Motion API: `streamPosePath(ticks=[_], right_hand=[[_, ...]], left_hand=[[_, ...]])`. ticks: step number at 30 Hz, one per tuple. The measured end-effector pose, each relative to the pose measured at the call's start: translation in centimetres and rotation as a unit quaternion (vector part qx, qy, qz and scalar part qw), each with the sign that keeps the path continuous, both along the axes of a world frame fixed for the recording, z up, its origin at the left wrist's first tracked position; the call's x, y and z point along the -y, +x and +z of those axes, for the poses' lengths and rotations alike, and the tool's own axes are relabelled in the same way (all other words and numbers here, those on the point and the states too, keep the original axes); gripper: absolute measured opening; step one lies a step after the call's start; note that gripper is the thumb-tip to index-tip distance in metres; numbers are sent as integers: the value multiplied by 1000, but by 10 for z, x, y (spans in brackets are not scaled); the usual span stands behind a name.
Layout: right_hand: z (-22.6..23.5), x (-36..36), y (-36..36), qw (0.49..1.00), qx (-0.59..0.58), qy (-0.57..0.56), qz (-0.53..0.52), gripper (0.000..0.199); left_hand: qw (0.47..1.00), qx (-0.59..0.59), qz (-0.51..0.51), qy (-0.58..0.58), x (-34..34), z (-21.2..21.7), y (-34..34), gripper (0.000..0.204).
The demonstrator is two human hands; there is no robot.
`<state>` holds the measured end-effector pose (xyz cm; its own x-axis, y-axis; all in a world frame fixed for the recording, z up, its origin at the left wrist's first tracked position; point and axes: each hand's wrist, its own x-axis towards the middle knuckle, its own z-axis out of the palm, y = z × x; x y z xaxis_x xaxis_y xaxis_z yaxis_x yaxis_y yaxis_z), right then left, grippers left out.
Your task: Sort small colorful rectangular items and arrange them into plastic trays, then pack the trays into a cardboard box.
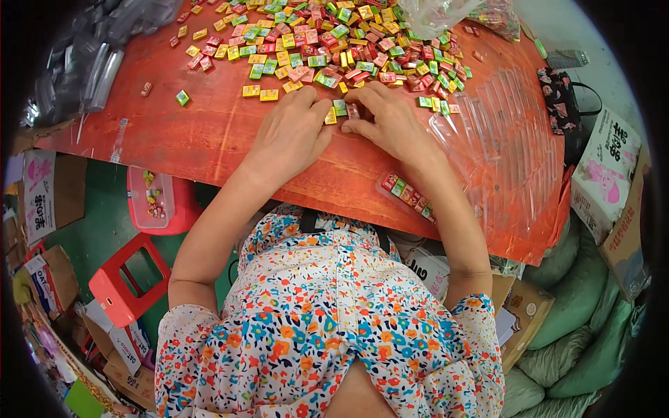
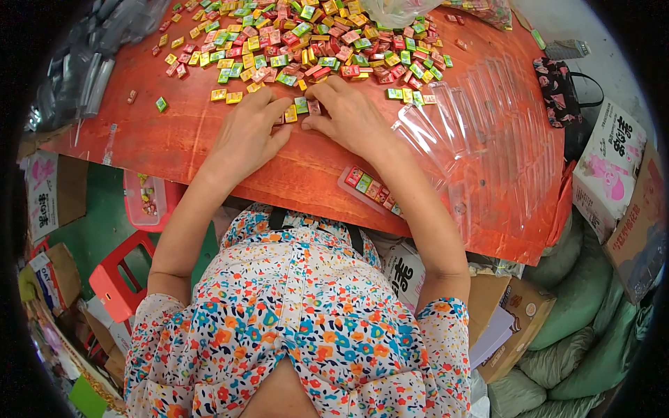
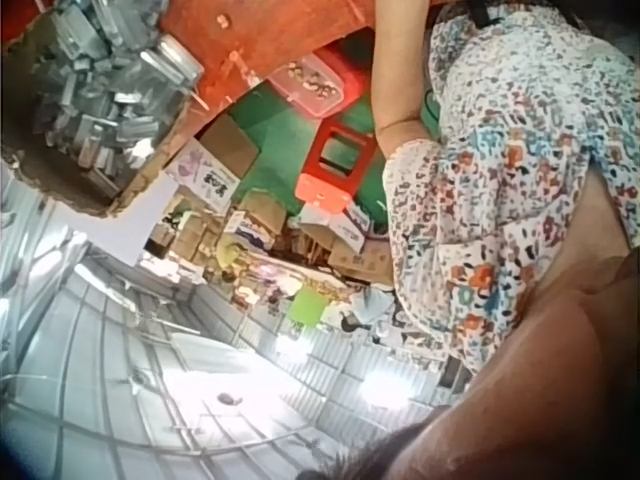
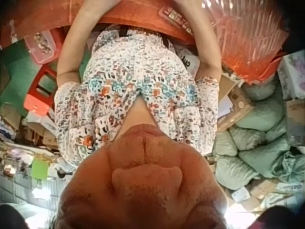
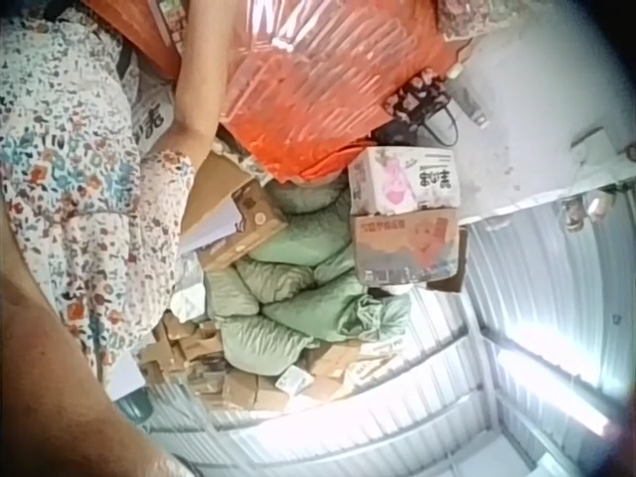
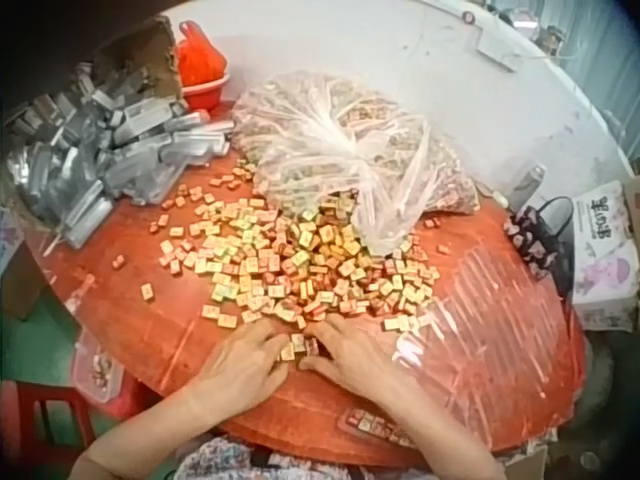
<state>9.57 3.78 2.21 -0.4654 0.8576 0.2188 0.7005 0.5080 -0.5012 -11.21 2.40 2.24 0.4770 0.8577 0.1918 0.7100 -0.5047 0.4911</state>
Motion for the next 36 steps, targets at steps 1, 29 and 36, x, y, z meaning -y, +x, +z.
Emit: streamPosePath(ticks=[1,29,36], right_hand=[[2,-2,1,1000,-12,-20,2,36],[8,2,25,993,-60,-78,-59,25],[4,-2,23,998,-35,-33,-39,30]], left_hand=[[998,41,-1,38,2,0,-1,23],[993,95,60,30,9,-4,-30,49],[993,2,36,114,5,-7,-6,55]])
